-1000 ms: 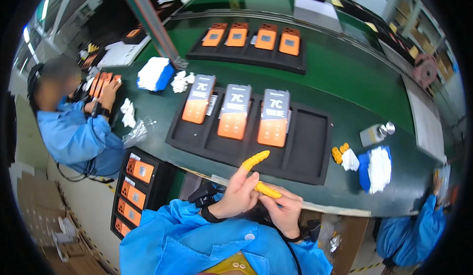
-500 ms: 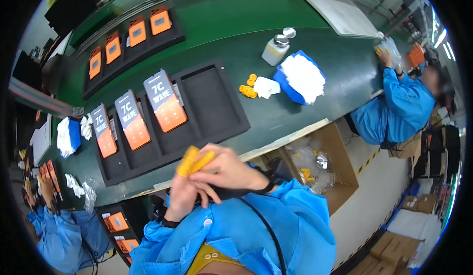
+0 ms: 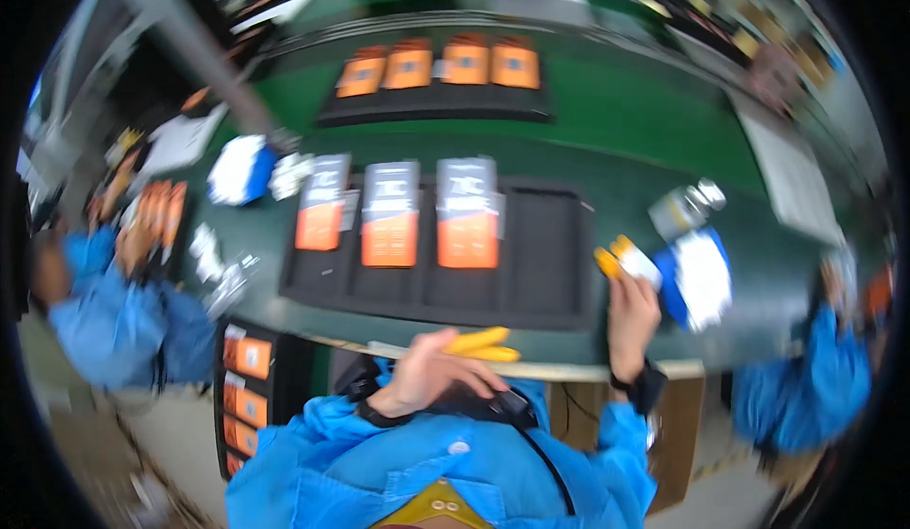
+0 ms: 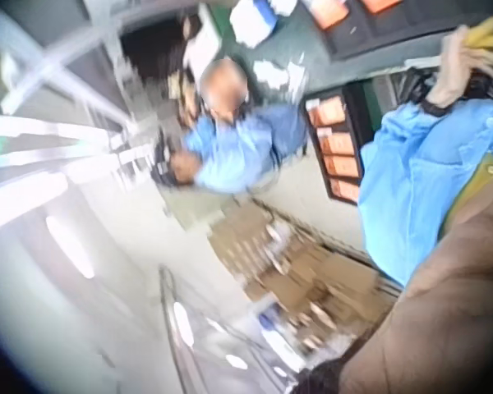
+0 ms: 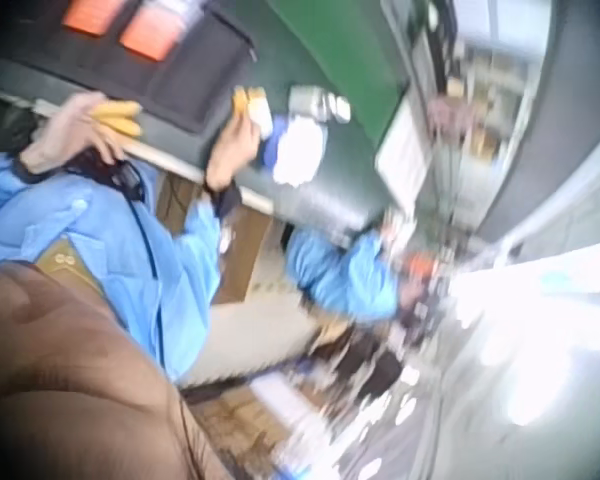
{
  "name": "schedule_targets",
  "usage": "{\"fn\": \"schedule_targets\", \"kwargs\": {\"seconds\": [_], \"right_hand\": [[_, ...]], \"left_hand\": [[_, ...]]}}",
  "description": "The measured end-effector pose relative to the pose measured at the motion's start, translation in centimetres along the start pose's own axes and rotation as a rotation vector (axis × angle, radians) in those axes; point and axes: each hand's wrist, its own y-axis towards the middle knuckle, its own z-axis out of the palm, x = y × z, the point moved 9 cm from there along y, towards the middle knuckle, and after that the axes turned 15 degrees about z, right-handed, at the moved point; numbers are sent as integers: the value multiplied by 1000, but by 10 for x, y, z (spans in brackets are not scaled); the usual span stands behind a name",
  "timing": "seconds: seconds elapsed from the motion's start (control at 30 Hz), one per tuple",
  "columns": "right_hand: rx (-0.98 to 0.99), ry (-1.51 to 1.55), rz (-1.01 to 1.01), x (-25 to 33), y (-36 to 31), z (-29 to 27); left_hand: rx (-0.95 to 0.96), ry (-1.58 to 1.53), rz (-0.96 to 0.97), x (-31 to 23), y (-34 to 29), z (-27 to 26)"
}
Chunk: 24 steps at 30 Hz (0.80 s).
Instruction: Cleaning smartphone screens and applying protective labels on an electronics assembly line.
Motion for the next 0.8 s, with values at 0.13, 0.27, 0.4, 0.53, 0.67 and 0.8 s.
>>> {"fn": "schedule_targets", "kwargs": {"seconds": [0.13,0.27,0.4,0.53,0.67,0.8], "right_hand": [[-79,102,-64,-7,-7,-22],[37,111,22,-29,2,2],[68,123,36,-23,3,9],[74,139,39,-19,10,14],[129,175,89,-24,17,15],[177,245,152,-31,20,14]], "left_hand": [[13,-27,158,1,10,0],[-87,186,166,0,11,-14],[-120,324,187,-1,9,-19],[-110,220,94,-2,9,-21],[-77,73,140,-7,7,-24],[-114,93,191,-8,7,-30]]}}
